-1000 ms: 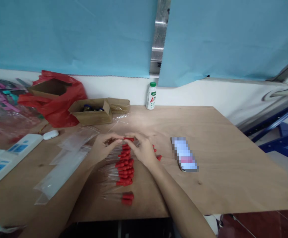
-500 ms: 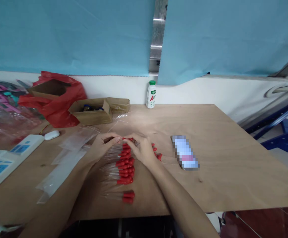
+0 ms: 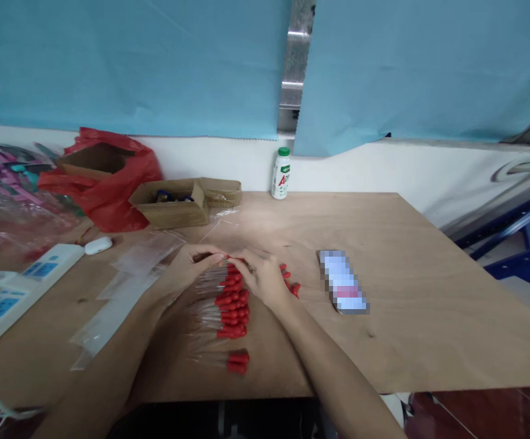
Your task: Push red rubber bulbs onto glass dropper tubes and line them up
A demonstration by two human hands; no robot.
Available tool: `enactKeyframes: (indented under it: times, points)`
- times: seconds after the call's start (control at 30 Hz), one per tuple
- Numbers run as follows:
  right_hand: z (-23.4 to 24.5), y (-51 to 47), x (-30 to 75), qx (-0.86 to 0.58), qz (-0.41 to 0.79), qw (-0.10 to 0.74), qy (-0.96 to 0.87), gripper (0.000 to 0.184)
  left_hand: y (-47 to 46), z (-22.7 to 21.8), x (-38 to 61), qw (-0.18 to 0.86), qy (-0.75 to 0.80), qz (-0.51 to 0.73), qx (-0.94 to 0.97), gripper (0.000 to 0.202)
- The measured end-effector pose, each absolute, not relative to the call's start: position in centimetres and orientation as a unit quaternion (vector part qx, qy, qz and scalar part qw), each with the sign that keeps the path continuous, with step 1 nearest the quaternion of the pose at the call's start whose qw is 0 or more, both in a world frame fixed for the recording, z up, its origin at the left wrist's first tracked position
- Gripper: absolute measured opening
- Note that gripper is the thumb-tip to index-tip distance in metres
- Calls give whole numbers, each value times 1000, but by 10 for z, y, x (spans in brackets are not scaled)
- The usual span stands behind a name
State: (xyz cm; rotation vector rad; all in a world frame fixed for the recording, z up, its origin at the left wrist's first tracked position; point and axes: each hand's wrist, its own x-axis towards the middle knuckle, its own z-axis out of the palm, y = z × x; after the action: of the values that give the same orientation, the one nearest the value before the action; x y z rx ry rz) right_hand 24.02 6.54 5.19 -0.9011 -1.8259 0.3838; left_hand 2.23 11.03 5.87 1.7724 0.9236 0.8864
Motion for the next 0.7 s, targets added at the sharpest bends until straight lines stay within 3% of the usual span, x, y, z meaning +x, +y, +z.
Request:
enactKeyframes:
  times: [0.5,0.7]
  points:
    - [46,71,243,-368,181,483,-774,10,106,68,20,366,369,322,791,26]
    - [46,72,241,-403,177,532,-723,14,107,59,31,414,358,450,706,26]
